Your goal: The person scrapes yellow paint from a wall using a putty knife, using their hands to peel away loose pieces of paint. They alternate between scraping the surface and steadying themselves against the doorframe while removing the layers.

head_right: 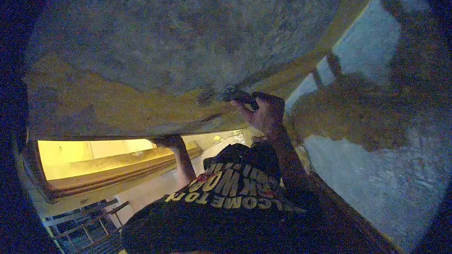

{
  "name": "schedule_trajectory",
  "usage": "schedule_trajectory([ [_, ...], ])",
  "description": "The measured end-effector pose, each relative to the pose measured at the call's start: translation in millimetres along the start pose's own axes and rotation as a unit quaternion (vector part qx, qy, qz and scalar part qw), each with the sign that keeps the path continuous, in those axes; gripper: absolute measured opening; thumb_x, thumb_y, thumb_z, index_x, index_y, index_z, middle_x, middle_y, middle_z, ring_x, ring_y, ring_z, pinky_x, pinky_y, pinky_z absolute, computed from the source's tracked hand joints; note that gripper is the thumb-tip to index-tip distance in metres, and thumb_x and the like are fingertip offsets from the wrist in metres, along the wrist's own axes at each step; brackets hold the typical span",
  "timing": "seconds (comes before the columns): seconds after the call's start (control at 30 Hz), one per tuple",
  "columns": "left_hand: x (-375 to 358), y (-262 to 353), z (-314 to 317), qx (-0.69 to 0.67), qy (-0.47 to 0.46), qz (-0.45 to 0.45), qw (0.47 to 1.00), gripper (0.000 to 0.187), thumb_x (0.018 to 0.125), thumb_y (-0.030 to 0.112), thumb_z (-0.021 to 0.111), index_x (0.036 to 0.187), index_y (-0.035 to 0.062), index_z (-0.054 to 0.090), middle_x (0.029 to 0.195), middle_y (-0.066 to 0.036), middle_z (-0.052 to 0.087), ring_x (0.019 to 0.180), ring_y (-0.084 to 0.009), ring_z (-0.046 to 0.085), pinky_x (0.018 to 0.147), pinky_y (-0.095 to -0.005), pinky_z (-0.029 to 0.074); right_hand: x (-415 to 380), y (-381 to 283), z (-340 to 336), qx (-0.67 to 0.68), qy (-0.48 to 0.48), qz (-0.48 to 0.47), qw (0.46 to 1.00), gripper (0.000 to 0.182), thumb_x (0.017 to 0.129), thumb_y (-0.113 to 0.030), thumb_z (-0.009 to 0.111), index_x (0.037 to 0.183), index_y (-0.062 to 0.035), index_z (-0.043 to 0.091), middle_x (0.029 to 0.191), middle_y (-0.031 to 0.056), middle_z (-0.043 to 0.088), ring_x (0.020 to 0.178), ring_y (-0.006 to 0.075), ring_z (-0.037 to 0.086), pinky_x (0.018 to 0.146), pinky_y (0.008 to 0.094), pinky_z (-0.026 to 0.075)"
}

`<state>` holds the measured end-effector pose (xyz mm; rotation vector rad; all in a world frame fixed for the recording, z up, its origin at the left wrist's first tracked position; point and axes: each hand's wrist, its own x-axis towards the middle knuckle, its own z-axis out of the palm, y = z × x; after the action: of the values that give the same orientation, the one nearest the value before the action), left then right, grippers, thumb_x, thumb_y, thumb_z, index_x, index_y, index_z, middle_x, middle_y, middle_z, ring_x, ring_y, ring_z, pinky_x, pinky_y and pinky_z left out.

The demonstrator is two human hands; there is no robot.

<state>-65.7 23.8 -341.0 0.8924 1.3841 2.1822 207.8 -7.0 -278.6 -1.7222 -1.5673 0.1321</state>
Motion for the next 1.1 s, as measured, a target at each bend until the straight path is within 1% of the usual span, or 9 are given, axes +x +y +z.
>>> schedule_trajectory([
  [0.2,9,2,8,-0.083,0.015,-0.059,0.995,0.064,0.088,0.052,0.038,0.138,0.0137,0.024,0.138,-0.013,0.030,0.123,-0.0336,0.034,0.100,-0.0525,0.032,-3,-9,2,0.095,0.036,0.004,0.995,0.024,0.070,-0.030,0.075,0.075,-0.0074,0.069,0.060,0.0079,0.063,0.049,0.0154,0.059,0.049,0.0288,0.045],
  [0.3,11,-28,-16,0.020,0.013,0.039,0.999,0.063,0.088,0.051,0.038,0.137,0.0131,0.026,0.138,-0.013,0.030,0.121,-0.0336,0.036,0.100,-0.0517,0.033,-11,-7,5,0.131,0.008,0.066,0.989,0.023,0.070,-0.027,0.075,0.079,-0.0067,0.069,0.060,0.0087,0.062,0.048,0.0144,0.058,0.048,0.0287,0.045],
  [0.53,-5,11,19,-0.017,0.041,-0.003,0.999,0.063,0.088,0.058,0.030,0.132,0.0127,0.033,0.136,-0.012,0.033,0.121,-0.0322,0.036,0.101,-0.0518,0.027,-9,-13,-22,0.086,0.034,0.055,0.994,0.026,0.071,-0.031,0.074,0.071,-0.0057,0.066,0.053,0.0077,0.057,0.046,0.0152,0.056,0.046,0.0295,0.042],
  [0.73,3,5,7,-0.008,0.046,-0.006,0.999,0.063,0.089,0.059,0.027,0.126,0.0090,0.036,0.130,-0.013,0.037,0.116,-0.0307,0.038,0.099,-0.0506,0.031,-43,-10,13,0.137,-0.068,0.135,0.979,0.035,0.077,-0.036,0.067,0.069,-0.0022,0.063,0.052,0.0093,0.055,0.047,0.0152,0.054,0.048,0.0303,0.042],
  [0.87,4,-12,-3,0.116,0.029,0.101,0.988,0.061,0.089,0.057,0.032,0.125,0.0076,0.035,0.126,-0.013,0.039,0.112,-0.0283,0.041,0.092,-0.0478,0.037,-69,8,8,0.250,-0.050,0.228,0.940,0.037,0.083,-0.034,0.061,0.070,-0.0002,0.059,0.050,0.0045,0.048,0.046,0.0116,0.044,0.046,0.0301,0.037],
  [0.93,7,-21,-8,-0.048,0.014,0.047,0.998,0.055,0.090,0.051,0.037,0.116,0.0029,0.042,0.115,-0.015,0.045,0.102,-0.0268,0.046,0.085,-0.0429,0.042,-82,17,-7,0.310,-0.066,0.350,0.882,0.039,0.086,-0.034,0.056,0.071,0.0009,0.057,0.051,0.0023,0.044,0.047,0.0114,0.038,0.045,0.0308,0.034],
  [0.97,8,-26,-11,-0.129,0.014,0.019,0.991,0.053,0.090,0.048,0.040,0.111,0.0006,0.045,0.110,-0.015,0.048,0.097,-0.0261,0.048,0.081,-0.0404,0.044,-99,45,-2,0.186,-0.044,0.262,0.946,0.040,0.088,-0.036,0.053,0.070,0.0005,0.056,0.053,0.0028,0.045,0.049,0.0118,0.038,0.047,0.0315,0.035],
  [1.03,10,-12,-4,-0.058,0.022,0.054,0.997,0.042,0.088,0.041,0.043,0.091,-0.0002,0.049,0.089,-0.011,0.051,0.082,-0.0234,0.050,0.071,-0.0370,0.043,-121,75,-2,0.067,-0.006,0.199,0.978,0.044,0.089,-0.038,0.049,0.067,-0.0001,0.054,0.053,0.0038,0.045,0.052,0.0123,0.039,0.050,0.0331,0.035],
  [1.1,18,-21,-3,0.025,0.070,0.099,0.992,0.037,0.086,0.035,0.045,0.073,0.0003,0.050,0.071,-0.007,0.052,0.068,-0.0205,0.050,0.062,-0.0344,0.042,-106,58,-13,0.097,0.016,0.256,0.962,0.046,0.090,-0.039,0.048,0.065,0.0002,0.052,0.053,0.0050,0.043,0.053,0.0123,0.039,0.051,0.0342,0.035],
])
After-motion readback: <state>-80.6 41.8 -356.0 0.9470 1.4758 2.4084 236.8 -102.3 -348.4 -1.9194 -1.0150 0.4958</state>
